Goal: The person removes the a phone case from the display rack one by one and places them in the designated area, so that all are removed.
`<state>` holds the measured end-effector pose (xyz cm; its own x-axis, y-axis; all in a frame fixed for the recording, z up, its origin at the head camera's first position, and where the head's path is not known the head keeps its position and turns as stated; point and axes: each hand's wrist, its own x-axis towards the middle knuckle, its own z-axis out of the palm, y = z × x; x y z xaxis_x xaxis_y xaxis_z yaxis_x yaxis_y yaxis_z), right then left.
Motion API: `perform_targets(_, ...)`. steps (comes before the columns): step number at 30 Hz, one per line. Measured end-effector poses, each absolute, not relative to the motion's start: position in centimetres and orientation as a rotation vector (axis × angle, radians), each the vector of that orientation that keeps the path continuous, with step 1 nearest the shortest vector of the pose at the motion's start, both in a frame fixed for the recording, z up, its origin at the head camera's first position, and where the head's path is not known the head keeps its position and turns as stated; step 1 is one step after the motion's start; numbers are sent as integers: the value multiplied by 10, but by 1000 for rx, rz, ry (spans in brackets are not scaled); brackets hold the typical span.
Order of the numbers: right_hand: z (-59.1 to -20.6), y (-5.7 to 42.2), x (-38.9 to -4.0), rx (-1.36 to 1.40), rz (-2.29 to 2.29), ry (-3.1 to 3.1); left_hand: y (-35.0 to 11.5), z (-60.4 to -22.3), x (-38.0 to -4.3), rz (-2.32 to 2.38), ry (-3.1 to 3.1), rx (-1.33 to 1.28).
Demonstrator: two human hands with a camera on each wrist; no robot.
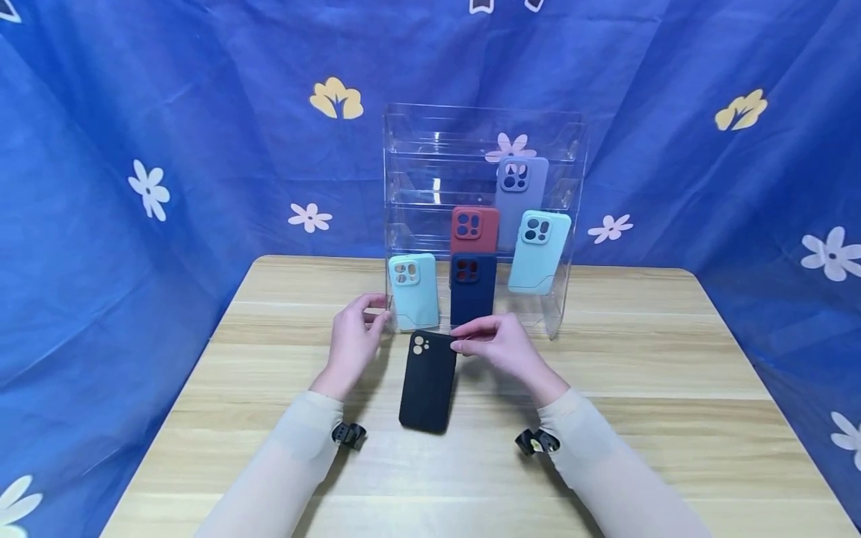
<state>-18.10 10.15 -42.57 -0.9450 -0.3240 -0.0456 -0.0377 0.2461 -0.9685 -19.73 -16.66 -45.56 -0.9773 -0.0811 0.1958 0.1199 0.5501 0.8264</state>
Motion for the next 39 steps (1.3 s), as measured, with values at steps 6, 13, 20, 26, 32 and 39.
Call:
perform_targets(6, -450, 81, -190, -370, -1677, 2399, -166, -457, -198, -1357, -2574, -33)
perform_targets(13, -469, 58, -193, -286, -1577, 2550, -166, -456, -197, -1362, -2578, -20)
perform_targets(20, -476, 49, -192, -240, -1480, 2681, -164, -456, -195, -1337, -2586, -22)
perform_targets(26, -477, 46, -195, -232, -1401, 2741, -163, -456, -196, -1319, -2569, -23)
perform_targets(32, -477, 45, -198, -220, -1348, 2756, -163, -457, -196, -1306, -2566, -20)
perform_targets(39, -475, 44, -199, -245, -1237, 2798, -163, -457, -196, -1305, -2562, -21)
